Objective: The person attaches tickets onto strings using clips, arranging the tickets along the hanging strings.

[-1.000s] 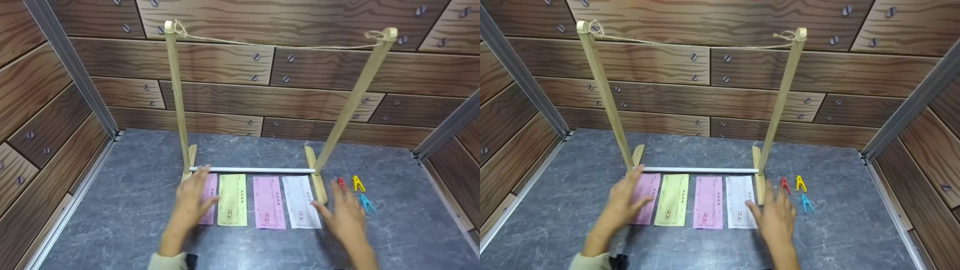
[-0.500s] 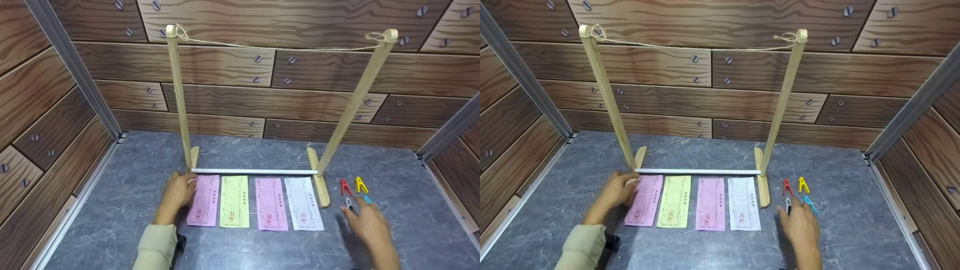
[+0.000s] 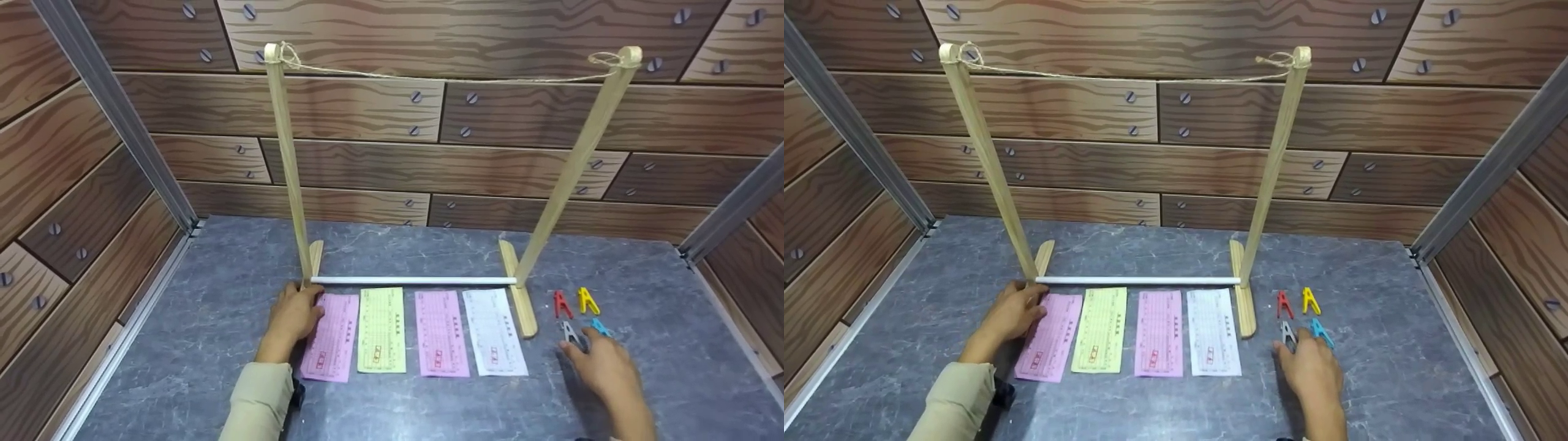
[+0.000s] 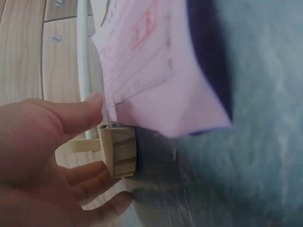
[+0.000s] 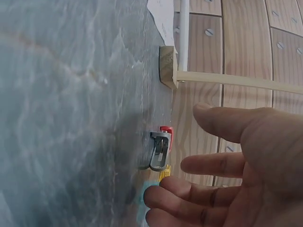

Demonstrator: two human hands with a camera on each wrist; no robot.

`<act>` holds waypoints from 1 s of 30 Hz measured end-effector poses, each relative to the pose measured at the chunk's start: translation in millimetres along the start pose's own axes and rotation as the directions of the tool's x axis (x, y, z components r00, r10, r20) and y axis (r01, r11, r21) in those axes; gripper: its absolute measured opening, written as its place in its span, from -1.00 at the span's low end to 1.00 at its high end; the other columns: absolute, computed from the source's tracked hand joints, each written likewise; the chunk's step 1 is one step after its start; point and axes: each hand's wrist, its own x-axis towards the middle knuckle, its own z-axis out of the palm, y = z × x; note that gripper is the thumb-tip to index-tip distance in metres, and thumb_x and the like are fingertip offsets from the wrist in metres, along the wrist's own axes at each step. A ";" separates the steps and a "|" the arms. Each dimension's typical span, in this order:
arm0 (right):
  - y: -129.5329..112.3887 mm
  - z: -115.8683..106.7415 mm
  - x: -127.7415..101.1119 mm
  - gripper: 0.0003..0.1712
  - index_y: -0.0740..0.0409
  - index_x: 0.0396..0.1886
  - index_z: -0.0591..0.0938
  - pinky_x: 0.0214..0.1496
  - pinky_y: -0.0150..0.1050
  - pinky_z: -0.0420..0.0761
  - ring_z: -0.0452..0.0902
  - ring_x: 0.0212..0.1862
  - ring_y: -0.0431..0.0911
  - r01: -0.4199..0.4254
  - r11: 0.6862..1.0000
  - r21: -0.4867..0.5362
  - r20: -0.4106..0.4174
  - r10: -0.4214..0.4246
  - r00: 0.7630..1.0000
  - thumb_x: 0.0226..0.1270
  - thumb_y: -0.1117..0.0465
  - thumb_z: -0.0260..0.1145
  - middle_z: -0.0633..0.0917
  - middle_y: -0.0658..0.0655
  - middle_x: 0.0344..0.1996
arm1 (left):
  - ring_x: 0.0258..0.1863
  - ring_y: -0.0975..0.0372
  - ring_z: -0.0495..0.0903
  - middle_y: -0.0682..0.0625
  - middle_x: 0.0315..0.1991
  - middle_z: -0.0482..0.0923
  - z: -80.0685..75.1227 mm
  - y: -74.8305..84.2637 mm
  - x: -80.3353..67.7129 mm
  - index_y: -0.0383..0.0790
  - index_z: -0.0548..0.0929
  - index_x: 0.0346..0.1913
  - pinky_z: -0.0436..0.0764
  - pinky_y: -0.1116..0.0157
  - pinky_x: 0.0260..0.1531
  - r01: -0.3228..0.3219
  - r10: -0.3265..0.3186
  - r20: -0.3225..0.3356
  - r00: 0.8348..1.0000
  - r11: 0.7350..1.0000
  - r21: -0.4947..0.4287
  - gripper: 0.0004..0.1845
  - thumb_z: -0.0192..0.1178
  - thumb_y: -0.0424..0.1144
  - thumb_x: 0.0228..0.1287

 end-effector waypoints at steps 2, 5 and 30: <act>0.6 1.5 0.0 -0.15 0.53 0.25 0.38 0.02 0.40 0.42 0.39 0.11 0.58 -0.011 1.000 -0.004 0.004 0.011 1.000 0.40 -0.18 0.29 0.49 0.65 0.07 | 0.14 -0.29 0.43 -0.46 0.15 0.41 1.7 -0.5 0.6 -0.20 0.67 0.19 0.44 -0.29 -0.01 0.003 -0.003 -0.009 1.000 1.000 0.009 -0.58 0.37 -0.32 0.25; 0.3 4.9 0.6 -0.17 0.51 0.15 0.42 -0.05 0.35 0.46 0.45 0.02 0.56 -0.035 0.999 -0.010 0.022 0.035 0.999 0.35 -0.19 0.34 0.54 0.62 -0.07 | 0.13 -0.29 0.43 -0.45 0.17 0.41 4.0 -1.7 0.6 -0.21 0.72 0.08 0.44 -0.31 -0.04 -0.002 0.003 -0.040 0.999 1.000 0.007 -0.63 0.40 -0.34 0.18; 2.7 3.9 2.5 -0.66 0.33 -0.24 0.47 -0.31 0.10 0.47 0.48 -0.37 0.13 -0.096 0.995 0.025 0.023 0.095 0.995 0.35 0.11 0.28 0.50 0.23 -0.48 | 0.16 -0.30 0.48 -0.48 0.20 0.43 5.6 -17.3 -0.7 -0.39 0.74 -0.22 0.41 -0.15 0.20 -0.069 -0.025 -0.195 0.981 0.885 -0.460 -0.90 0.22 -0.46 0.34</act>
